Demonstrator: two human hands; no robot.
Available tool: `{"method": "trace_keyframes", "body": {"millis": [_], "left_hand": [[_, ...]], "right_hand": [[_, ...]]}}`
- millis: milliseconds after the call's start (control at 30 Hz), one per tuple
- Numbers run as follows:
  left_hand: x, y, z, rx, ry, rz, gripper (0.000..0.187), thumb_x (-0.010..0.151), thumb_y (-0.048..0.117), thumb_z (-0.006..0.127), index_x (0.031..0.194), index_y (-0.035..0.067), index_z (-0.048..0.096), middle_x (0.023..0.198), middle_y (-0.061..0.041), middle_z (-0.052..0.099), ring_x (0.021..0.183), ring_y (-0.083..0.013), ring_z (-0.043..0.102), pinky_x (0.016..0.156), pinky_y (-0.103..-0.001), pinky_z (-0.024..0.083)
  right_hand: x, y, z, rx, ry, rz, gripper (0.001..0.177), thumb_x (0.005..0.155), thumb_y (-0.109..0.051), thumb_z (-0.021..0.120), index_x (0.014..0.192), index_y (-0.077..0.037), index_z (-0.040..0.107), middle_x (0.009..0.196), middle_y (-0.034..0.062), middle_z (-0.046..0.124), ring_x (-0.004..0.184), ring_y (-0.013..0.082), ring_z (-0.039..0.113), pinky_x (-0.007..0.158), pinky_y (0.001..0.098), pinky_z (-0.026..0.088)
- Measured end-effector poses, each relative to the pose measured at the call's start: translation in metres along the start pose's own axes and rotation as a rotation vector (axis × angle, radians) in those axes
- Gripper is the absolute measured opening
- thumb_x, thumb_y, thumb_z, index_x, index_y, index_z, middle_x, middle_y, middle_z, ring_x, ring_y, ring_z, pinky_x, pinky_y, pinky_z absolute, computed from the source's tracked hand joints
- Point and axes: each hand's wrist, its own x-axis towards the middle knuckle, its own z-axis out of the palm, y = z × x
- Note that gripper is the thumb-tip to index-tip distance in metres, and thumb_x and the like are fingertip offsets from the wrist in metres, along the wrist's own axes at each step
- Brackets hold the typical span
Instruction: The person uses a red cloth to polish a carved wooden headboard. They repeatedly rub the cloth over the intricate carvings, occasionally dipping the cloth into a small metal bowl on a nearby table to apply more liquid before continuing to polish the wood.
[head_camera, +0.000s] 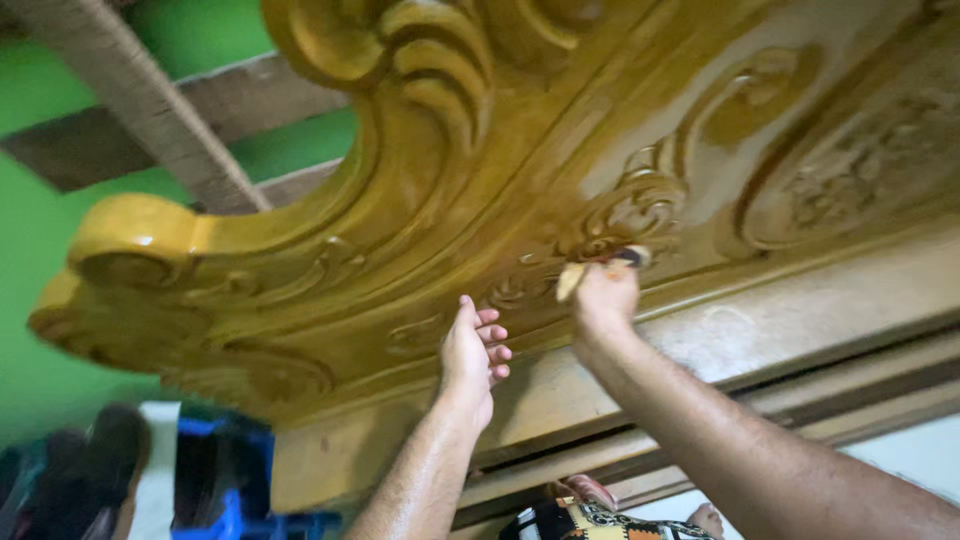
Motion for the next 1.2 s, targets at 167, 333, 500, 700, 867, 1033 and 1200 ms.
{"method": "trace_keyframes", "body": {"millis": [167,333,500,700,867,1033,1200], "left_hand": [[0.001,0.0,0.03,0.107,-0.136,0.053,0.054,0.1,0.058,0.044,0.106,0.009,0.066,0.076,0.0,0.061,0.055,-0.0097,0.053,0.047,-0.027,0.039],[-0.016,0.02,0.072,0.194,-0.249,0.192,0.046,0.098,0.052,0.05,0.099,0.009,0.067,0.074,-0.001,0.063,0.051,-0.0111,0.054,0.045,-0.028,0.04],[-0.047,0.069,0.127,0.106,-0.497,0.667,0.025,0.099,0.03,0.068,0.095,0.006,0.065,0.075,0.0,0.063,0.057,-0.008,0.053,0.053,-0.025,0.045],[-0.112,0.124,0.155,0.27,-0.289,1.136,0.013,0.094,0.02,0.071,0.098,0.008,0.068,0.077,0.003,0.067,0.067,-0.0068,0.06,0.063,-0.024,0.052],[-0.132,0.149,0.179,0.418,-0.128,1.681,0.023,0.09,0.008,0.074,0.111,0.008,0.066,0.097,-0.005,0.064,0.075,-0.0152,0.063,0.07,-0.029,0.055],[-0.136,0.161,0.201,0.516,-0.034,1.855,0.036,0.088,0.005,0.073,0.122,0.009,0.065,0.113,-0.009,0.061,0.08,-0.0177,0.064,0.074,-0.032,0.055],[-0.145,0.164,0.216,0.471,0.088,1.81,0.033,0.088,0.01,0.075,0.119,0.008,0.064,0.113,-0.008,0.061,0.074,-0.0166,0.062,0.071,-0.032,0.054]], "right_hand": [[-0.048,-0.054,-0.015,-0.088,-0.161,-0.488,0.04,0.095,0.001,0.048,0.133,-0.001,0.056,0.114,0.0067,0.065,0.105,0.0181,0.061,0.092,0.0319,0.049],[-0.007,-0.182,-0.01,-0.276,0.012,-1.398,0.048,0.105,0.008,0.054,0.151,0.004,0.041,0.158,0.0272,0.042,0.143,0.0303,0.049,0.119,0.0342,0.038],[0.016,-0.284,-0.018,-0.005,-0.034,-1.262,0.056,0.107,0.003,0.05,0.162,-0.001,0.036,0.158,0.0185,0.061,0.147,0.0258,0.061,0.13,0.0371,0.043],[-0.016,-0.262,-0.019,-0.682,0.126,-1.743,0.05,0.085,0.003,0.066,0.135,-0.004,0.065,0.125,0.0203,0.064,0.12,0.0383,0.057,0.106,0.0514,0.043],[0.001,-0.287,-0.04,-0.77,-0.182,-1.975,0.036,0.083,-0.009,0.075,0.119,-0.011,0.073,0.118,0.0205,0.062,0.113,0.0387,0.058,0.097,0.0489,0.049],[0.05,-0.384,-0.043,-0.588,0.11,-1.864,0.055,0.093,-0.001,0.064,0.148,-0.008,0.057,0.123,0.022,0.064,0.129,0.0409,0.058,0.123,0.0597,0.029],[0.068,-0.391,-0.048,-0.304,0.263,-1.478,0.058,0.091,-0.002,0.063,0.148,-0.012,0.06,0.149,0.0325,0.036,0.149,0.0477,0.025,0.128,0.0534,0.017]]}}
